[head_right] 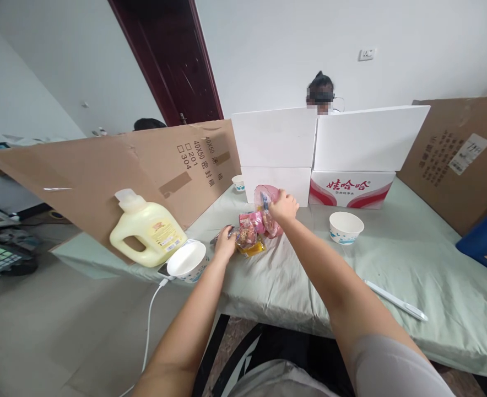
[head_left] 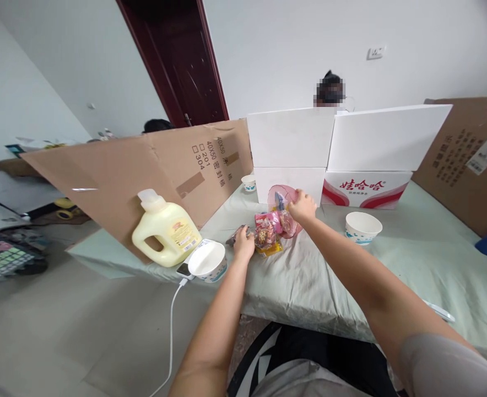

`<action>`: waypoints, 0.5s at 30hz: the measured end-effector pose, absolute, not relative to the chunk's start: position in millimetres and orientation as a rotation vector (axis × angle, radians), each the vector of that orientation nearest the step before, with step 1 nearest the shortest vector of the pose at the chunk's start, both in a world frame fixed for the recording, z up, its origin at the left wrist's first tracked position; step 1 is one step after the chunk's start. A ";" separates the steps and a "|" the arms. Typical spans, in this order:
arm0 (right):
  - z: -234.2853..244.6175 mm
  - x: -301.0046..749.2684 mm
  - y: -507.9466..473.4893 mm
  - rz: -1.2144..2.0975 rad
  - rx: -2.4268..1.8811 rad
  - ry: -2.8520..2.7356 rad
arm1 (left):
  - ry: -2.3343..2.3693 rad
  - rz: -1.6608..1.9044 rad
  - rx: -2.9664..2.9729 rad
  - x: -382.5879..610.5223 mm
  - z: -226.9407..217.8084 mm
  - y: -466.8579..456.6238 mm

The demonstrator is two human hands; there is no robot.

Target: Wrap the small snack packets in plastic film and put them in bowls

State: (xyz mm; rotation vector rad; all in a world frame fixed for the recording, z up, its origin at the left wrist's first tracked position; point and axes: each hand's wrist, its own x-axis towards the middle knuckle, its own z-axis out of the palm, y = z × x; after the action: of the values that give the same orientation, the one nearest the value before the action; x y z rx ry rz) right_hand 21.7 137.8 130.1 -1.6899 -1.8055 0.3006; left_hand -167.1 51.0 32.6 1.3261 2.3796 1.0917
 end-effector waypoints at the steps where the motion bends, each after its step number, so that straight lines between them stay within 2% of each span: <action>1: 130.4 23.5 138.5 0.298 -1.690 -1.807 | 2.380 1.072 1.362 -164.0 37.2 48.6; 5: 130.7 22.6 140.6 0.266 -1.656 -1.861 | 2.454 1.096 1.549 -141.4 66.5 42.6; 7: 130.2 18.2 141.0 0.236 -1.630 -1.895 | 2.399 1.070 1.939 -127.7 85.1 51.8; 9: 129.6 13.3 140.6 0.195 -1.599 -1.923 | 2.169 0.855 2.310 -116.6 101.3 72.9; 12: 128.5 10.3 139.3 0.130 -1.535 -1.993 | 2.004 0.488 2.281 -107.5 113.9 116.4; 15: 126.8 14.3 139.7 0.118 -1.522 -2.051 | 1.928 0.430 2.170 -103.0 111.6 151.5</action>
State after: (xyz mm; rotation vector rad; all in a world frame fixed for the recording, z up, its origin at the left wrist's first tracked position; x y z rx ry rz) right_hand 14.3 139.7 126.8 -1.5224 -2.0510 0.1181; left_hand -103.0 151.5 111.6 2.1701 1.9279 0.4301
